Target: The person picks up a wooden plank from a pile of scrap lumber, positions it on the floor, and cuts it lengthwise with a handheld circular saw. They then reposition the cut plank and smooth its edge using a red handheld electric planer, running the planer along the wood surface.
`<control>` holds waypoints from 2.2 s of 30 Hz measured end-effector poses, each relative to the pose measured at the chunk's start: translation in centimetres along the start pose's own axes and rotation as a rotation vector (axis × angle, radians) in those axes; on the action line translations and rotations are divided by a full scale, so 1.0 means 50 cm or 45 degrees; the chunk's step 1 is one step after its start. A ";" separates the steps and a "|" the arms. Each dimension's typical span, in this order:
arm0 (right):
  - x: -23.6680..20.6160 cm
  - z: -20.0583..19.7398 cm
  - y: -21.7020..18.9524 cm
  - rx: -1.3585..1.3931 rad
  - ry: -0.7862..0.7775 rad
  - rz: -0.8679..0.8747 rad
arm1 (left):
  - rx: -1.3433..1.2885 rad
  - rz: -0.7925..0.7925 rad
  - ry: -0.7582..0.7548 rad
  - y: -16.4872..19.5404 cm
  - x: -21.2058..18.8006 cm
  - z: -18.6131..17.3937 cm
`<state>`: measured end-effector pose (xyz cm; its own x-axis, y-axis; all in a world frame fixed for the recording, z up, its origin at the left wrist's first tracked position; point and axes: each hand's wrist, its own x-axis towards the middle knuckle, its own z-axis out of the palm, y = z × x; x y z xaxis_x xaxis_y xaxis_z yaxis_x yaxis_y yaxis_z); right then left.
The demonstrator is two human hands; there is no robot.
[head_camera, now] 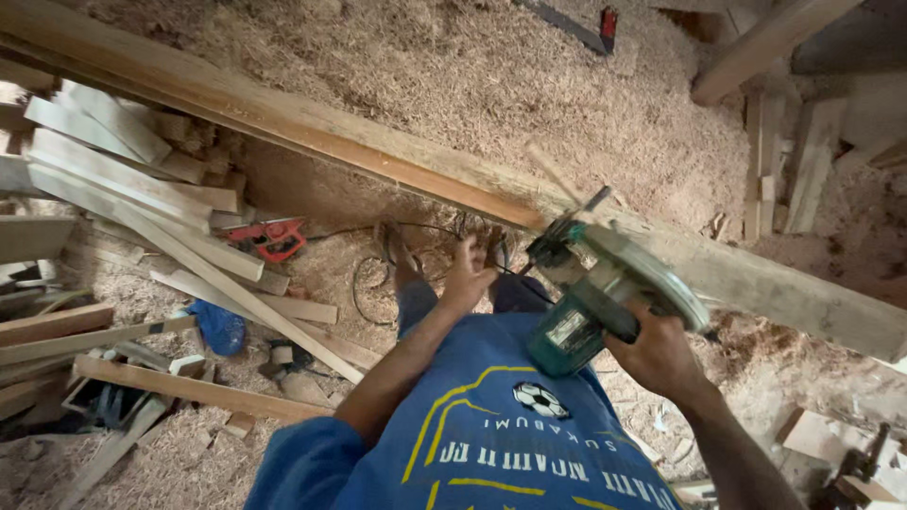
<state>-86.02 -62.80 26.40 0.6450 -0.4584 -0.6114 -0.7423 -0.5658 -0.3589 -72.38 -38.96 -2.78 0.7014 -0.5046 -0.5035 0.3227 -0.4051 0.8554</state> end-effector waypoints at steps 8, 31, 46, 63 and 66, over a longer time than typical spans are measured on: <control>0.050 -0.012 -0.063 -0.188 -0.307 -0.276 | -0.513 -0.097 -0.197 0.146 0.059 0.086; 0.124 0.018 -0.095 -0.168 -0.378 -0.473 | -0.250 -0.154 0.291 0.118 0.033 0.060; 0.146 0.038 -0.129 -0.086 -0.358 -0.571 | -0.024 -0.180 0.246 0.087 0.058 0.001; 0.192 0.106 -0.221 -0.066 -0.389 -0.608 | -0.074 -0.234 0.282 0.064 0.096 -0.137; 0.201 0.124 -0.240 0.009 -0.287 -0.759 | 0.314 -0.206 0.314 0.044 0.112 -0.164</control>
<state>-71.74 -56.34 20.19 0.8942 0.0895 -0.4386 -0.2695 -0.6745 -0.6873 -62.55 -36.43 -2.72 0.7952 -0.2327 -0.5599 0.3005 -0.6507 0.6973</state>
